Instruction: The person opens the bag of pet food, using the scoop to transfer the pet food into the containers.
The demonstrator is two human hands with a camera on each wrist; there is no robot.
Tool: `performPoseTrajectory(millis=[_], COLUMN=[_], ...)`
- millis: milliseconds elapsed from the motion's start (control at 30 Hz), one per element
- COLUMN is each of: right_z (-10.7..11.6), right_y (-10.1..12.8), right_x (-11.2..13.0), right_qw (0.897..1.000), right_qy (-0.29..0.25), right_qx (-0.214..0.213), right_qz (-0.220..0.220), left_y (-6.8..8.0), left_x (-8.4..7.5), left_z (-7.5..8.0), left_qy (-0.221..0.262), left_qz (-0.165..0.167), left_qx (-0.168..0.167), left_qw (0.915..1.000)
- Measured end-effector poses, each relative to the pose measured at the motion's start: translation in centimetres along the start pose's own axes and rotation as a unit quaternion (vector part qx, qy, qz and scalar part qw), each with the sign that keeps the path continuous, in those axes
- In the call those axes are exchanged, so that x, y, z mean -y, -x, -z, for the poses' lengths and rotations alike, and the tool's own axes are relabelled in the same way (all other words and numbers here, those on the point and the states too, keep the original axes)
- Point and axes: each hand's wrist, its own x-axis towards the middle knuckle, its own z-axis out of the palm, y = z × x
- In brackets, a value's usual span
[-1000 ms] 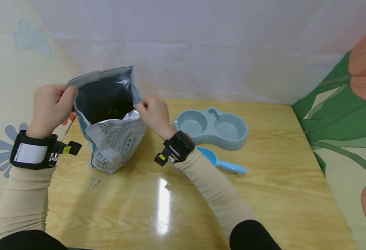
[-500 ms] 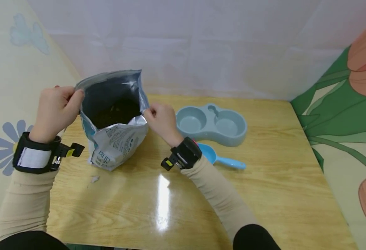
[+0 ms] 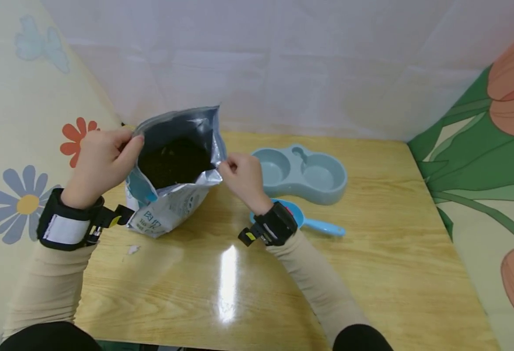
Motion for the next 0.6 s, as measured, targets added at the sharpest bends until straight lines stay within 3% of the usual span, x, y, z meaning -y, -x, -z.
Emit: performPoseTrajectory(millis=[167,467,600], right_z=[0.4,1.1,1.3], right_y=[1.1,2.0,2.0], right_x=[-0.8,-1.6,-1.8], right_qw=[1.000,0.999,0.998], right_qy=[0.000,0.030,-0.008], right_qx=[-0.008,-0.001,0.019], right_qz=[-0.001,-0.014,-0.056], left_y=[0.1,0.2,0.3], left_x=[-0.8,-1.4,-2.1], left_z=[-0.5,-1.3,-1.9], left_qy=[-0.003,-0.001,-0.006], left_qz=[-0.014,-0.008,-0.037], left_qx=[0.010,0.033,0.040], left_qw=[0.9998,0.9994,0.9985])
